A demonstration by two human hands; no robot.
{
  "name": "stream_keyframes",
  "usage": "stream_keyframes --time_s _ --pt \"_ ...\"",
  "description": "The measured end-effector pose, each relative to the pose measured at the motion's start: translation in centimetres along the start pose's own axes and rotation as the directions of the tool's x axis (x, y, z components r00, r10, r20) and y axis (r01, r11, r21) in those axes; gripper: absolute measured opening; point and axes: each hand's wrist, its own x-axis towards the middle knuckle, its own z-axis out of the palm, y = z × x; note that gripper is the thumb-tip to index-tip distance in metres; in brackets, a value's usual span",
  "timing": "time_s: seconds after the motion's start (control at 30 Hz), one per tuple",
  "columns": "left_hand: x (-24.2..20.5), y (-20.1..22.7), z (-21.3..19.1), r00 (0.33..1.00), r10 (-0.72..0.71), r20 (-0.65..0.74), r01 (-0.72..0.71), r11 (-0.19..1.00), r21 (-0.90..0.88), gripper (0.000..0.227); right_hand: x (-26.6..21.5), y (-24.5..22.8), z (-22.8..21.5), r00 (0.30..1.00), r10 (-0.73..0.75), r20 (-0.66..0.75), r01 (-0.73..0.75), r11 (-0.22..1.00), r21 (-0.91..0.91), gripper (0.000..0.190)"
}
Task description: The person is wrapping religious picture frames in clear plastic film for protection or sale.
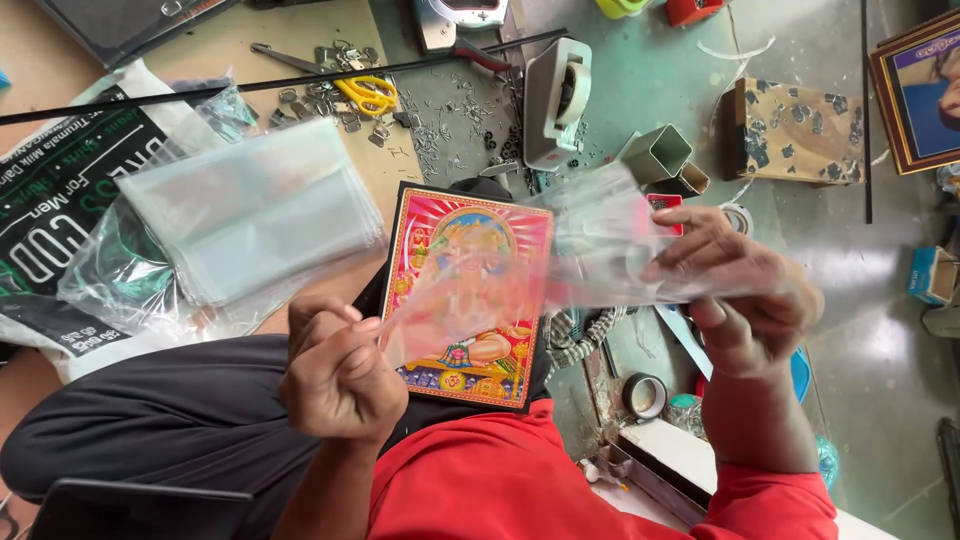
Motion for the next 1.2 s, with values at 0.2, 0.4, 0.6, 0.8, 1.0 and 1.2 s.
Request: stream_keyframes --time_s 0.2,0.4,0.6,0.8,1.0,1.2 --pt "-0.2 0.7 0.0 0.999 -0.009 -0.030 0.010 1.000 0.014 0.009 -0.2 0.2 1.2 0.995 -0.059 -0.079 0.062 0.998 0.032 0.021" --pt "-0.6 1.5 0.4 0.997 -0.077 -0.019 0.078 0.997 0.018 0.007 -1.1 1.2 1.8 0.990 -0.129 -0.052 0.128 0.992 -0.017 0.019" --pt "-2.0 1.3 0.7 0.916 -0.397 -0.055 0.360 0.876 -0.320 0.010 0.1 0.0 3.4 0.995 -0.077 -0.064 0.074 0.996 -0.050 0.036" --pt "-2.2 1.1 0.3 0.920 -0.390 -0.034 0.362 0.881 -0.306 0.015 3.1 -0.9 2.5 0.964 0.189 0.185 -0.118 0.934 -0.337 0.032" --pt "-1.7 0.4 -0.3 0.879 -0.454 -0.147 0.431 0.888 -0.162 0.017 3.6 -0.6 2.1 0.920 0.230 0.317 -0.184 0.968 -0.169 0.016" --pt "4.1 3.5 -0.1 0.972 -0.234 -0.016 0.234 0.966 0.110 0.039 2.0 0.6 2.3 0.901 0.297 0.317 -0.302 0.953 -0.035 0.032"
